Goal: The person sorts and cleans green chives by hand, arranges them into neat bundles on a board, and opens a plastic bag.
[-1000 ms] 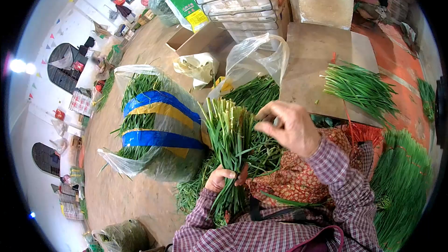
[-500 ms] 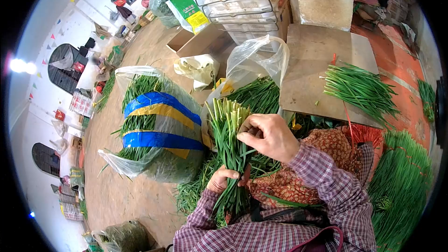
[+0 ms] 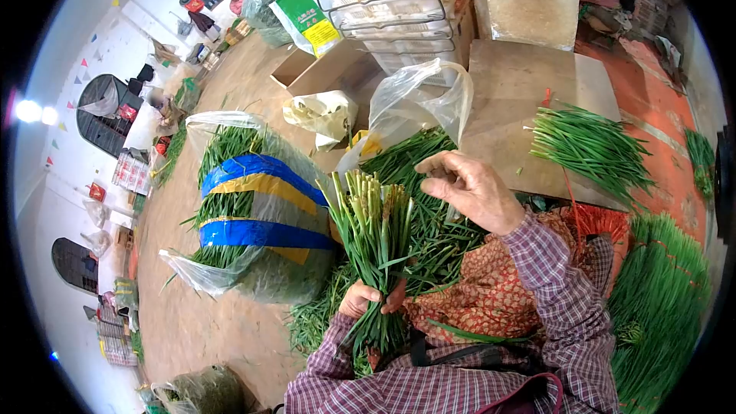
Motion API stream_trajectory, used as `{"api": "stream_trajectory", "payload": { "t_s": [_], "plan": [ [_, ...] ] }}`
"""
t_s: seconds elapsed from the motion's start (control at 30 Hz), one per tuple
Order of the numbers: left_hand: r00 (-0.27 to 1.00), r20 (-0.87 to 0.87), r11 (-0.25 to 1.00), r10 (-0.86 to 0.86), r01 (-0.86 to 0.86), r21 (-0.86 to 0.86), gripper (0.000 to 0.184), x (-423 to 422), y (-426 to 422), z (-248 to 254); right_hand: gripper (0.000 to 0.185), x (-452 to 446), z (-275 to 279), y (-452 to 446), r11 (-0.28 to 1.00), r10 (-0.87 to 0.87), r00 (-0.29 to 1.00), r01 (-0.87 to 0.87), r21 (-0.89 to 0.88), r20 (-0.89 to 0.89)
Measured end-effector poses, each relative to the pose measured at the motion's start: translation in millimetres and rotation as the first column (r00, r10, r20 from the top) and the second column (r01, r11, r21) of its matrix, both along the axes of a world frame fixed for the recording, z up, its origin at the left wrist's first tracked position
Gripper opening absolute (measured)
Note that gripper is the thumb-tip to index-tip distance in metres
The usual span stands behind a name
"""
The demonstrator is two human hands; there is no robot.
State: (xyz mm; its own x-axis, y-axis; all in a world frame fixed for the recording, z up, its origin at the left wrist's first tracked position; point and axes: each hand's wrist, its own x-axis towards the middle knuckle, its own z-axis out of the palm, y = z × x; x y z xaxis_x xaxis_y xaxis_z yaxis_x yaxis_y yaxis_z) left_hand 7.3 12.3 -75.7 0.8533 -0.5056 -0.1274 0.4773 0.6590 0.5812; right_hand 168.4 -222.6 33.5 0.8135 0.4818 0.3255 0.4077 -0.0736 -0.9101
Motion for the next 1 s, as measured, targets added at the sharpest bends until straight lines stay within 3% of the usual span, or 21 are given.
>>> {"api": "stream_trajectory", "payload": {
  "t_s": [0.13,0.23,0.3,0.37,0.5,0.6,0.73,0.8,0.83,0.9,0.93,1.0],
  "plan": [
    [0.999,0.024,0.998,-0.044,0.045,-0.033,0.080,4,0,-3,0.024,2,-5,20,0.999,0.021,0.988,-0.015,-0.043,0.154],
    [0.998,0.020,0.998,-0.055,0.056,-0.032,0.077,3,-1,-5,0.017,2,-8,29,0.997,0.012,0.991,-0.001,-0.083,0.134],
    [0.999,0.020,0.998,-0.048,0.049,-0.044,0.077,1,-1,-9,0.015,3,-9,31,1.000,-0.028,0.986,0.025,0.016,0.167],
    [0.998,0.027,0.995,-0.063,0.065,-0.069,0.078,3,-2,-8,0.013,7,-4,26,0.969,-0.054,0.998,0.044,0.244,0.038],
    [0.998,0.061,0.997,-0.027,0.032,-0.076,0.080,1,-6,1,0.016,26,-1,0,0.871,-0.144,0.984,0.178,0.459,-0.109],
    [0.996,0.069,0.997,-0.050,0.053,-0.052,0.083,3,-8,5,0.017,28,23,-23,0.804,-0.143,0.960,0.254,0.538,-0.240],
    [0.994,0.089,0.997,-0.067,0.070,-0.032,0.086,1,-4,-5,0.018,40,33,-49,0.709,-0.163,0.944,0.314,0.632,-0.286],
    [0.994,0.065,0.992,-0.087,0.092,-0.084,0.085,-3,3,-25,0.023,52,31,-69,0.565,-0.241,0.933,0.359,0.743,-0.268],
    [0.991,0.044,0.980,-0.125,0.131,-0.151,0.084,-3,7,-36,0.023,52,30,-73,0.565,-0.241,0.933,0.358,0.743,-0.266],
    [0.994,0.041,0.976,-0.103,0.109,-0.190,0.083,-7,15,-46,0.027,45,26,-79,0.893,-0.286,0.940,0.331,0.305,-0.183],
    [0.991,0.004,0.966,-0.133,0.131,-0.223,0.082,-6,13,-43,0.032,33,27,-71,0.965,-0.197,0.962,0.224,0.134,-0.192],
    [0.992,0.034,0.972,-0.123,0.127,-0.195,0.082,-2,3,-24,0.043,16,6,-48,0.997,0.076,0.936,-0.068,0.035,-0.344]
  ]
}}
